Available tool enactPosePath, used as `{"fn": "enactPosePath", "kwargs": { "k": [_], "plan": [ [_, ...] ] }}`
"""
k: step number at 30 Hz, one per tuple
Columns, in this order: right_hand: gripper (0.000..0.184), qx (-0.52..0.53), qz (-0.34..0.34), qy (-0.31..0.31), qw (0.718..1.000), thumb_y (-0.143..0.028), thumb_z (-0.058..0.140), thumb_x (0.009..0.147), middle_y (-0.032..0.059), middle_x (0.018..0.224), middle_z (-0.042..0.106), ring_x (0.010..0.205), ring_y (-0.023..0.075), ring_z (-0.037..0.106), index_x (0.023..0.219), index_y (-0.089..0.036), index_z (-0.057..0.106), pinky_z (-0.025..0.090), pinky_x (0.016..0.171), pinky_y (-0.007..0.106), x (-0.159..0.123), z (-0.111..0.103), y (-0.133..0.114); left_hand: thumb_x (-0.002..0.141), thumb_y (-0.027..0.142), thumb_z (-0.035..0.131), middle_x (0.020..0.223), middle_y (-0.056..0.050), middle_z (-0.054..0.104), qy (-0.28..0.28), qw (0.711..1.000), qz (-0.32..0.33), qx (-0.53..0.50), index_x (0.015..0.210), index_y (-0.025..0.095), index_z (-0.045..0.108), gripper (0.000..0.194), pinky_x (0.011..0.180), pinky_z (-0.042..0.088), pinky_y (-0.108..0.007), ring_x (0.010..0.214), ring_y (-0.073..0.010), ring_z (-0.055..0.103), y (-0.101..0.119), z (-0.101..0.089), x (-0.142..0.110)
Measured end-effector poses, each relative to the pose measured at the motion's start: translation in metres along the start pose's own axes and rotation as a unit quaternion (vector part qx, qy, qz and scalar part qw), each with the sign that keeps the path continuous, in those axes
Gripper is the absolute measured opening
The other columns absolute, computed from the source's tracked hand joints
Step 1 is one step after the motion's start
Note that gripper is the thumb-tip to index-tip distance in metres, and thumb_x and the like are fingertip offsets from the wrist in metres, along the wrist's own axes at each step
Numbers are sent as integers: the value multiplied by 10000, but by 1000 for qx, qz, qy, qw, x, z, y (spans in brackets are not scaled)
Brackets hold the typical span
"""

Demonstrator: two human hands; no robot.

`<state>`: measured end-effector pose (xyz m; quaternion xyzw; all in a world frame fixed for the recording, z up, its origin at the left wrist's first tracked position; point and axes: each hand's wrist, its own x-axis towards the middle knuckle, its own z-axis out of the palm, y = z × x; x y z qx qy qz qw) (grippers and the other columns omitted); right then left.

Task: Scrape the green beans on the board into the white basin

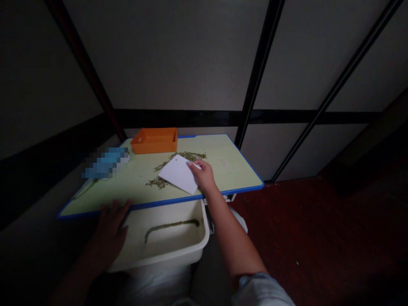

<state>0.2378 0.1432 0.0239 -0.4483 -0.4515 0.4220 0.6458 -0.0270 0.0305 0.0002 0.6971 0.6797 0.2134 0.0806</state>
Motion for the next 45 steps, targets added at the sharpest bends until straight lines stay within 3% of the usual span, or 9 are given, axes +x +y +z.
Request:
{"fn": "enactPosePath", "kwargs": {
  "k": [11,17,23,27,32,38,45],
  "plan": [
    [376,-11,45,-41,998,-451,765,532,-35,552,572,457,102,470,704,-177,572,307,437,213,-1,0,-2,804,103,322,1504,-163,286,0,1000,15,9,1323,138,446,535,1149,205,-535,1413,-344,76,-5,-1,-2],
    [409,-23,11,-43,999,-419,779,531,11,669,650,535,116,521,822,-146,685,367,503,233,8,-6,-14,799,70,284,1511,-177,267,-25,1000,7,14,1335,104,420,554,1153,221,-495,1415,-296,105,-9,-6,-5],
    [412,-100,0,-94,991,-419,778,554,51,739,686,565,136,552,858,-144,734,365,496,238,23,-13,-18,788,59,297,1515,-191,245,-5,1000,16,13,1339,89,409,563,1162,211,-478,1418,-296,82,-10,2,-7],
    [430,-91,-11,-80,993,-433,771,552,59,761,694,587,143,565,870,-145,739,383,516,248,25,-15,-12,790,68,302,1507,-196,260,0,999,25,22,1335,90,415,558,1162,209,-492,1423,-306,90,-11,5,-8],
    [430,-111,11,-89,990,-429,776,540,50,704,675,548,128,540,851,-135,737,374,499,243,23,-17,-11,787,66,303,1532,-153,223,-4,1000,22,14,1370,129,365,589,1170,201,-465,1436,-262,50,-10,3,-9],
    [432,-135,18,-63,989,-440,766,538,47,689,672,538,121,532,837,-131,731,379,493,238,21,-25,-10,771,33,273,1554,-102,183,-42,995,-26,83,1405,227,291,663,1103,223,-625,1438,-281,67,0,-4,-11],
    [399,-153,14,-55,987,-428,755,563,49,691,672,537,123,533,833,-135,733,384,501,245,20,-33,-8,751,7,277,1540,-164,194,-39,993,43,102,1410,177,282,681,1105,279,-541,1430,-281,111,-10,0,-9]
  ]
}}
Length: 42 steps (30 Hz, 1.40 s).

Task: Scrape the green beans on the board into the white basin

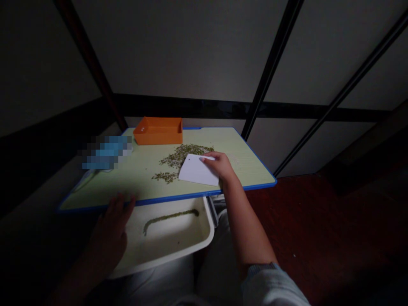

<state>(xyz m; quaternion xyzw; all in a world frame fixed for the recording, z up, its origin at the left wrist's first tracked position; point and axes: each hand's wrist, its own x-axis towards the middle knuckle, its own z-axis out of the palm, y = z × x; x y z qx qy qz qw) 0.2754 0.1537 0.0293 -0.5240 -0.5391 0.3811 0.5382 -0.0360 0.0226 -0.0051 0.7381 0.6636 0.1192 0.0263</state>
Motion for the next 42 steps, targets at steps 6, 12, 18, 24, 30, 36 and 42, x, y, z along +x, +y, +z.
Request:
{"fn": "enactPosePath", "kwargs": {
  "k": [6,12,18,24,30,36,42],
  "plan": [
    [402,-20,-3,6,1000,-435,747,576,57,697,665,540,116,518,832,-126,727,374,482,232,3,2,4,736,0,280,1534,-171,209,13,1000,18,1,1418,178,263,705,1109,294,-508,1430,-283,109,-4,5,0],
    [398,-27,-4,3,1000,-433,751,572,55,707,663,557,121,528,828,-129,721,387,510,246,5,4,7,729,5,299,1521,-201,211,34,999,40,-3,1403,132,295,686,1132,264,-480,1425,-307,116,-4,7,1],
    [377,-10,-8,-44,999,-430,765,560,49,732,674,579,124,545,796,-139,723,403,535,250,-3,6,-3,703,-31,322,1562,-140,107,87,994,72,-9,1448,222,140,807,1146,246,-478,1433,-284,58,-11,21,-1],
    [394,18,-5,7,1000,-430,759,567,36,681,661,548,120,529,829,-138,723,385,509,240,-2,3,-2,696,-26,344,1569,-136,59,82,994,73,-15,1453,232,102,836,1146,243,-496,1430,-302,36,-11,23,-2],
    [392,-21,-20,26,999,-439,737,585,63,750,683,597,137,548,833,-135,728,386,519,243,1,1,0,714,-16,331,1565,-144,62,84,993,83,-3,1455,238,55,832,1143,255,-494,1433,-301,41,-10,22,-3],
    [370,-29,-16,20,999,-417,731,592,58,729,675,591,131,540,829,-133,725,387,526,246,0,3,0,736,2,302,1562,-140,93,57,996,68,-15,1453,234,98,780,1148,251,-486,1433,-293,42,-11,19,-2],
    [373,-41,-15,15,999,-413,737,593,72,759,678,631,152,563,847,-140,726,396,536,258,3,5,0,740,7,307,1564,-119,101,62,996,64,-22,1454,269,54,802,1154,239,-492,1432,-287,63,-10,19,-2]
  ]
}}
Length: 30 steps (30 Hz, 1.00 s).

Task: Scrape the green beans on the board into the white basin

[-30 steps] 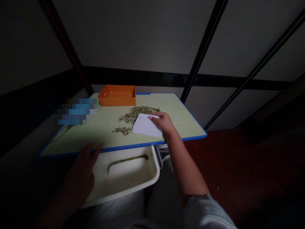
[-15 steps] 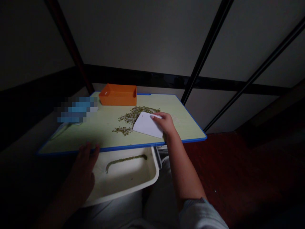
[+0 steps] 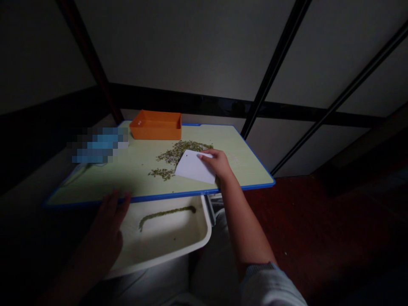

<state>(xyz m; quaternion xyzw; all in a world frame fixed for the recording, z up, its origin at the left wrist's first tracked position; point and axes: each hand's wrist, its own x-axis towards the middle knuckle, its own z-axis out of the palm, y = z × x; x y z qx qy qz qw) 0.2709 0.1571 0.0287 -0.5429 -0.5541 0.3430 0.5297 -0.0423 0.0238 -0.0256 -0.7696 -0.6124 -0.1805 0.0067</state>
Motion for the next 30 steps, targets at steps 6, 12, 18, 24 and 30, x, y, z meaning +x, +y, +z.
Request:
{"fn": "enactPosePath", "kwargs": {
  "k": [6,12,18,24,30],
  "plan": [
    [383,9,3,-17,1000,-432,747,579,53,737,670,607,145,560,832,-146,720,394,529,254,-2,2,-1,726,-11,315,1573,-103,30,12,1000,17,15,1444,305,-46,864,1148,255,-490,1432,-298,51,-3,4,-2],
    [395,31,15,-25,999,-437,756,567,35,680,653,543,125,527,824,-139,714,378,504,247,-4,4,-4,710,-33,312,1574,-99,-15,38,998,43,37,1430,321,-112,908,1125,313,-476,1432,-304,68,-3,6,-4],
    [402,20,5,-25,999,-453,746,586,55,730,670,568,133,538,835,-138,711,377,499,243,-2,6,-3,693,-47,317,1577,-83,12,41,998,34,34,1432,340,-84,926,1119,328,-467,1430,-288,95,-6,8,-4],
    [380,23,5,-48,999,-445,751,600,53,791,682,604,134,556,840,-151,721,387,513,238,-2,7,1,657,-71,294,1580,1,36,25,999,29,12,1427,401,-4,951,1101,361,-416,1428,-238,117,-18,7,-7],
    [405,41,31,-47,998,-442,771,569,34,708,671,552,122,541,836,-142,721,381,494,232,-3,10,1,659,-72,273,1570,60,-34,37,998,50,-5,1424,399,28,932,1092,363,-411,1425,-228,114,-21,6,-10]
  ]
}}
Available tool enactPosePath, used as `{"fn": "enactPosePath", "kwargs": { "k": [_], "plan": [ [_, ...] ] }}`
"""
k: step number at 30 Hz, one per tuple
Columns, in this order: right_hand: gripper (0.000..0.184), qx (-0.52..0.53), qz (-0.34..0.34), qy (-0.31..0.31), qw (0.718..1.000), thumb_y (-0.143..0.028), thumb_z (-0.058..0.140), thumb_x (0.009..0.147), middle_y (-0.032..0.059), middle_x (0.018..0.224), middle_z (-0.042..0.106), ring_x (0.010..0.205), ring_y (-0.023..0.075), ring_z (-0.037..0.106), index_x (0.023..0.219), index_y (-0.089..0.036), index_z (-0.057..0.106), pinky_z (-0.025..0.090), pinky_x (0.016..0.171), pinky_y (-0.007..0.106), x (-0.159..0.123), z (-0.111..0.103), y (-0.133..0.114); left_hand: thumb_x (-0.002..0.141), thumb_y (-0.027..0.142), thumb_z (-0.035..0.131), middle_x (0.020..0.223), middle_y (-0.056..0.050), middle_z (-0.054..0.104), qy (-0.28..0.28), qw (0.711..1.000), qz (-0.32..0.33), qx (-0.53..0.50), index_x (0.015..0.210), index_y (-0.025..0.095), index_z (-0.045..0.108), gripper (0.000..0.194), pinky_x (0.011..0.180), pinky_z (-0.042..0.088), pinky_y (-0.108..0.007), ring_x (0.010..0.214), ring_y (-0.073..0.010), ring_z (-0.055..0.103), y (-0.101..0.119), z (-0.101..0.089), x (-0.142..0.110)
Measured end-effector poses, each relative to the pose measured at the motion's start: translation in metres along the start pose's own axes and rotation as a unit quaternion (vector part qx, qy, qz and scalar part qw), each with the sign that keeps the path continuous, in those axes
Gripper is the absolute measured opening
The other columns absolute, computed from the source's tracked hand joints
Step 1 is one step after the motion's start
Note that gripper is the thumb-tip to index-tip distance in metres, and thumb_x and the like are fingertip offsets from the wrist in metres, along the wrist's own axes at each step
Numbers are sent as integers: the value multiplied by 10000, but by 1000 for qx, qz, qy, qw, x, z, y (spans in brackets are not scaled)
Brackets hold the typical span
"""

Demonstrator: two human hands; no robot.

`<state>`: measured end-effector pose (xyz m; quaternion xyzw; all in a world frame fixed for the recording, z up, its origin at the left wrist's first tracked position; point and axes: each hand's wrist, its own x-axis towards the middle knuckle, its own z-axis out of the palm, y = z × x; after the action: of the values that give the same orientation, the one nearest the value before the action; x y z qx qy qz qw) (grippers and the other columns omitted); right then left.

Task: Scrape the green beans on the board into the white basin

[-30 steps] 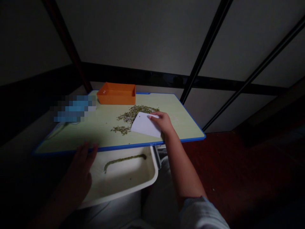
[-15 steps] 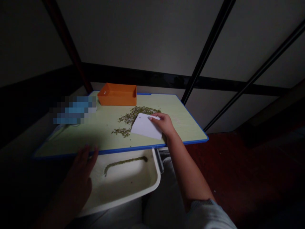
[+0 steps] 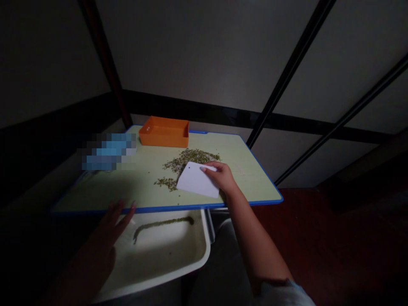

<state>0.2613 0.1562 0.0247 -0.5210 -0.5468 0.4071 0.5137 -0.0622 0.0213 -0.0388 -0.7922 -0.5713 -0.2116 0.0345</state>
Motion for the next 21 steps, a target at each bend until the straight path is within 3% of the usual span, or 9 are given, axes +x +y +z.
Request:
{"fn": "enactPosePath", "kwargs": {
  "k": [7,13,17,21],
  "plan": [
    [409,11,-1,4,1000,-451,783,544,35,712,682,545,124,548,811,-147,724,389,508,239,0,0,2,621,-81,300,1553,65,-23,11,1000,3,-23,1426,358,104,937,1103,339,-371,1408,-220,141,-5,0,4],
    [411,4,-8,12,1000,-442,787,543,49,737,680,572,127,550,802,-131,719,400,527,241,1,2,3,619,-71,293,1537,-38,136,-10,999,-3,-39,1405,226,268,840,1111,297,-367,1394,-209,143,-7,-4,8],
    [412,18,-2,8,1000,-444,787,542,44,715,673,557,121,542,796,-128,713,396,511,235,1,3,4,671,-25,304,1494,-139,240,-43,998,-4,-43,1354,135,377,705,1085,326,-400,1375,-247,184,-8,-10,12],
    [430,25,5,5,1000,-458,786,534,48,707,678,549,130,553,802,-128,716,403,504,244,3,4,6,695,-2,315,1493,-145,248,-48,998,13,-37,1355,137,379,678,1078,340,-400,1375,-256,192,-11,-16,13]
  ]
}}
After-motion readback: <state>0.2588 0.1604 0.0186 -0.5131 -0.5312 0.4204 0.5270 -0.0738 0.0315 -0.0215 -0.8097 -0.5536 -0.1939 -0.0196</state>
